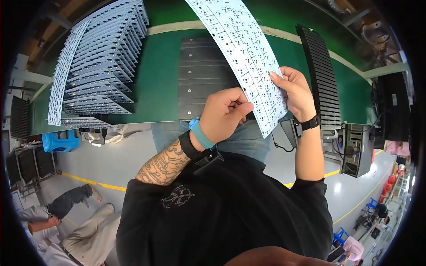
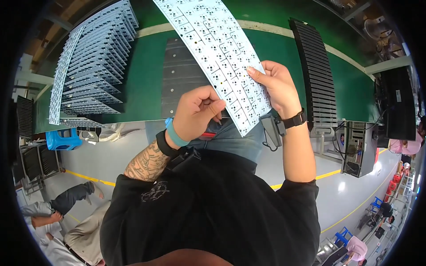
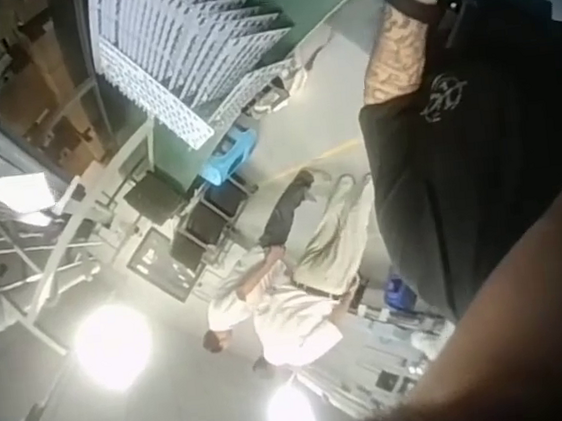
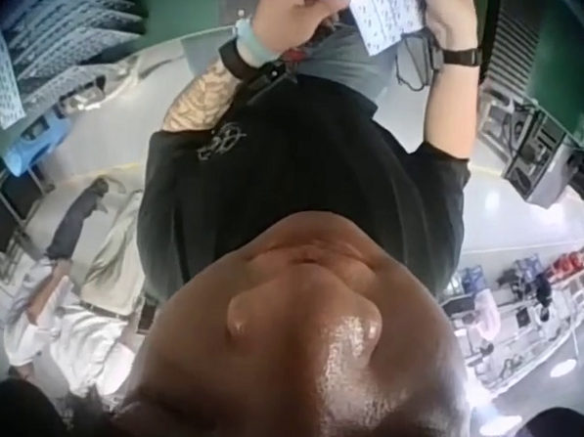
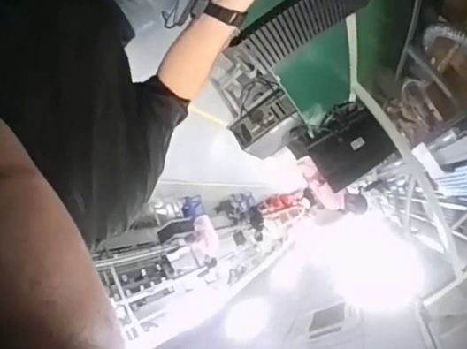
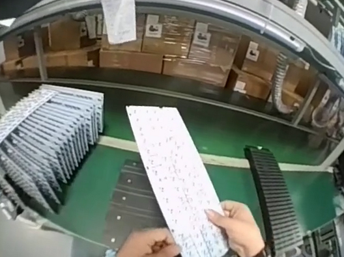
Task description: The person picks up a circuit board from a stack, places it onto a fixture, and presses it down by hand before setting it aside and picking up a thin rod. They then repeat the process with another circuit board.
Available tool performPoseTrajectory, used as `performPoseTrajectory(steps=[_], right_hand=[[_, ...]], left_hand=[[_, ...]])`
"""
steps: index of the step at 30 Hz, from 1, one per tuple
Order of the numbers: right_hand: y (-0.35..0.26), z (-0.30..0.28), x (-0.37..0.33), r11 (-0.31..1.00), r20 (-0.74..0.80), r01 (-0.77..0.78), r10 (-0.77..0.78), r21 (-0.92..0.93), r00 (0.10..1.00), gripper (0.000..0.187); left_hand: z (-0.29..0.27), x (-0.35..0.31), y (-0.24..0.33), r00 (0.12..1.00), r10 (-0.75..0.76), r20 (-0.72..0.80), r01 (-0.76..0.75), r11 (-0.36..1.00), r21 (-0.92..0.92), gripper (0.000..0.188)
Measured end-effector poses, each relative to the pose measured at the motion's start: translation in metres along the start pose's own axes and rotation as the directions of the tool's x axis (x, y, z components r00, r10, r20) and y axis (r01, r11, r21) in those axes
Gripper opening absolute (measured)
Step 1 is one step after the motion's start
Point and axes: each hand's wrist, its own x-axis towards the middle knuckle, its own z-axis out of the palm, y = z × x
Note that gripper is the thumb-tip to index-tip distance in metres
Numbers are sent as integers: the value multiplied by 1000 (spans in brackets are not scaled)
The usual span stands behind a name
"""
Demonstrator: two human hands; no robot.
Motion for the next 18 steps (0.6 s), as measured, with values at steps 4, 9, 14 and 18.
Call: performPoseTrajectory(steps=[4, 9, 14, 18], right_hand=[[-3, 6, 0, 993, -43, 91, -94, -73, 995, 18], [-2, -28, 12, 992, -40, 124, -125, -25, 991, 18], [-2, -48, -5, 975, -87, 206, -213, -79, 973, 17], [-2, -51, -14, 964, -111, 222, -239, -146, 965, 17]], left_hand=[[-8, -13, 10, 998, 65, -27, -64, 997, 43, 12], [-51, -37, 48, 985, 126, -118, -87, 953, 291, 13], [-118, -38, 57, 937, 199, -286, 235, 244, 941, 15], [-145, -24, 45, 925, 53, -377, 378, -23, 925, 17]])
